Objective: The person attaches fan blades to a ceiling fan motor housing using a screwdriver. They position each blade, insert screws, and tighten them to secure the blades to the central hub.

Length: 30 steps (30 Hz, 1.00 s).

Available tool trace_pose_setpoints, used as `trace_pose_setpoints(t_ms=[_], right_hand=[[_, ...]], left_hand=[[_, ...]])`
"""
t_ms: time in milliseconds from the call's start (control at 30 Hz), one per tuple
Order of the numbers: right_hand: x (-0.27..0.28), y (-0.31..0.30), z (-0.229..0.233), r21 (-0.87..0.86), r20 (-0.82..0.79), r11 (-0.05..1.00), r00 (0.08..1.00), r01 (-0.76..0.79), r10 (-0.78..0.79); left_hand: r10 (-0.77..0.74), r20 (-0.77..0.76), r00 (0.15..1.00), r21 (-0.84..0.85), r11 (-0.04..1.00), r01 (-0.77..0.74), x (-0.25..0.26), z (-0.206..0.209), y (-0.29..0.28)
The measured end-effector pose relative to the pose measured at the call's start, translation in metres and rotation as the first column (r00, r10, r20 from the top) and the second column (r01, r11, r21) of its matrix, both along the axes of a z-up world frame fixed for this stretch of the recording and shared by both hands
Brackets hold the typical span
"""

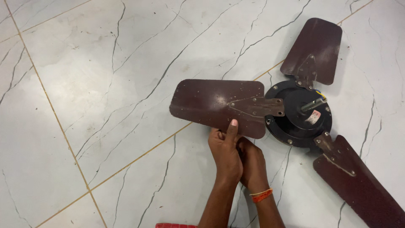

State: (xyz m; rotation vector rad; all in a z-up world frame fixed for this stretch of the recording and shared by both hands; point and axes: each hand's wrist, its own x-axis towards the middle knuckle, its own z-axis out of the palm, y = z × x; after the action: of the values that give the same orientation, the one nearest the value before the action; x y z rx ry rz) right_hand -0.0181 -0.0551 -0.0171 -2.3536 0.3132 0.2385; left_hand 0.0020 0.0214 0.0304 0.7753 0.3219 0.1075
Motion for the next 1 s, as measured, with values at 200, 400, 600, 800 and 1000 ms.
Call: trace_pose_setpoints(t_ms=[200,400,600,800,1000], right_hand=[[0.002,-0.004,0.019,0.134,0.098,0.990,0.993,0.045,-0.059],[-0.001,-0.016,0.040,0.482,0.051,0.853,0.965,0.201,-0.256],[-0.002,-0.019,0.045,0.718,0.143,0.657,0.875,0.231,-0.463],[-0.006,-0.026,0.042,0.598,0.482,0.776,0.682,0.201,-0.549],[-0.006,-0.034,0.042,0.526,0.588,0.811,0.579,0.256,-0.564]], left_hand=[[0.067,0.026,0.997,0.044,0.997,-0.068,0.002,-0.009,-0.001],[0.188,-0.048,0.981,0.134,0.974,-0.180,0.001,-0.017,-0.003],[0.205,-0.006,0.979,0.019,0.979,-0.205,0.004,-0.004,0.000],[0.199,0.041,0.979,0.140,0.969,-0.202,0.000,-0.010,0.000],[0.113,-0.019,0.993,0.152,0.982,-0.109,-0.002,-0.023,-0.005]])
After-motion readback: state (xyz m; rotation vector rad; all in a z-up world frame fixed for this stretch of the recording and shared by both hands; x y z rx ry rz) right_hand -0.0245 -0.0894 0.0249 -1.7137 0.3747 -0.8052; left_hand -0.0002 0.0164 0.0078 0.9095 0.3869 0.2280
